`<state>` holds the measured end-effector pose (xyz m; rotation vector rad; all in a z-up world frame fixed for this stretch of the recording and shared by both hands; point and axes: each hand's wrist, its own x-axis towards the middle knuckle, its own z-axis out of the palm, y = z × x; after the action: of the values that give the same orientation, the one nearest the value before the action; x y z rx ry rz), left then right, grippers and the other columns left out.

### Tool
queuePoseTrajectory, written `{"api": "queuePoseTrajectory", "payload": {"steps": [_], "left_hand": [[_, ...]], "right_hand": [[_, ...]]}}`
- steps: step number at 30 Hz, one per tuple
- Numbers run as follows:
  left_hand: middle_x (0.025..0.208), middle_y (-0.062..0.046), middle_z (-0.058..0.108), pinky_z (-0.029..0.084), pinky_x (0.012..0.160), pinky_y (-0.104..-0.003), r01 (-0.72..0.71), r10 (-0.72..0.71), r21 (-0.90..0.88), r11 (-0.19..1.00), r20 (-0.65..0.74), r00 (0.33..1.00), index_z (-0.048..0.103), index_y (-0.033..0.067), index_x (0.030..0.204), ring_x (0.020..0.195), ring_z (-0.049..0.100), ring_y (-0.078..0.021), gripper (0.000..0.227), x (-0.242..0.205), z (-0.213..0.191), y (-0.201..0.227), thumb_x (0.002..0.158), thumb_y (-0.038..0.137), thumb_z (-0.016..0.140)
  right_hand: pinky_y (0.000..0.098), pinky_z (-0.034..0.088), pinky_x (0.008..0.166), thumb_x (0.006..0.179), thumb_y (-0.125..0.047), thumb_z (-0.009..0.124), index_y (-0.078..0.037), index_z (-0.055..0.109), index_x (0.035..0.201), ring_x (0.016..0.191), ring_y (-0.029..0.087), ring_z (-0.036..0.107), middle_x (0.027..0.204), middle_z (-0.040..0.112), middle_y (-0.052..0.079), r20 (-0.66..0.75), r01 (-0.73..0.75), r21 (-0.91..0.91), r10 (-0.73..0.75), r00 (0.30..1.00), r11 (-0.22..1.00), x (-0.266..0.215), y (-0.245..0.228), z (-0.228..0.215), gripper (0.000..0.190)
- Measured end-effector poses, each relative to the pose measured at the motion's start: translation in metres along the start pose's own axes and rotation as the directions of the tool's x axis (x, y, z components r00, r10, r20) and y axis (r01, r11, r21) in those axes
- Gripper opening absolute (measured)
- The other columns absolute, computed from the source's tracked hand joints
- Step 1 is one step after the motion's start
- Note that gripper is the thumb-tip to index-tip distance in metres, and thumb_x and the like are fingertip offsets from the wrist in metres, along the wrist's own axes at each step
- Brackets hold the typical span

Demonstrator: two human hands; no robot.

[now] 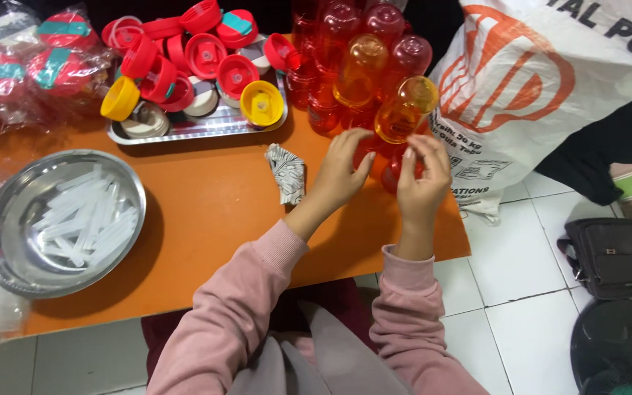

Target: Assembling plastic components, bagging them, and wiping plastic cups with a cloth.

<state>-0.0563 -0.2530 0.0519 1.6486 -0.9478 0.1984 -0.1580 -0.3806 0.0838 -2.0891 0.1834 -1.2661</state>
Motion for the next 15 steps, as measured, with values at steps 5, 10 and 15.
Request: {"api": "queuePoseTrajectory", "payload": {"steps": [5, 10, 15], "left_hand": [[0.142, -0.025, 0.05, 0.042, 0.113, -0.056, 0.051, -0.051, 0.032, 0.998, 0.019, 0.998, 0.045, 0.0002, 0.146, 0.133, 0.05, -0.0459, 0.056, 0.035, 0.019, 0.016, 0.096, 0.011, 0.068], [0.145, -0.032, 0.043, 0.034, 0.119, -0.062, 0.157, -0.156, -0.023, 0.987, 0.052, 0.986, 0.023, -0.0043, 0.156, 0.139, 0.043, -0.0516, 0.08, 0.049, 0.038, 0.01, 0.095, 0.012, 0.072], [0.142, -0.026, 0.047, 0.041, 0.115, -0.056, 0.139, -0.142, 0.042, 0.989, 0.063, 0.988, 0.031, 0.0006, 0.154, 0.134, 0.051, -0.0463, 0.076, 0.051, 0.054, -0.01, 0.092, 0.013, 0.072]], "right_hand": [[0.0456, 0.058, 0.096, 0.1, 0.001, 0.068, 0.008, 0.055, 0.137, 0.12, 0.04, 0.059, 0.134, 0.054, 0.024, -0.09, -0.036, 0.014, 0.037, 0.995, 0.999, 0.02, 0.044, 0.004, 0.04], [0.0629, 0.048, 0.107, 0.101, -0.021, 0.081, 0.003, 0.035, 0.155, 0.133, 0.054, 0.052, 0.145, 0.049, 0.037, -0.029, -0.137, -0.065, 0.136, 0.99, 0.988, 0.033, 0.059, 0.018, 0.074], [0.0598, 0.044, 0.112, 0.102, -0.027, 0.077, 0.003, 0.036, 0.155, 0.135, 0.052, 0.05, 0.146, 0.05, 0.037, 0.059, -0.222, -0.047, 0.224, 0.973, 0.974, 0.033, 0.049, 0.019, 0.073]]}}
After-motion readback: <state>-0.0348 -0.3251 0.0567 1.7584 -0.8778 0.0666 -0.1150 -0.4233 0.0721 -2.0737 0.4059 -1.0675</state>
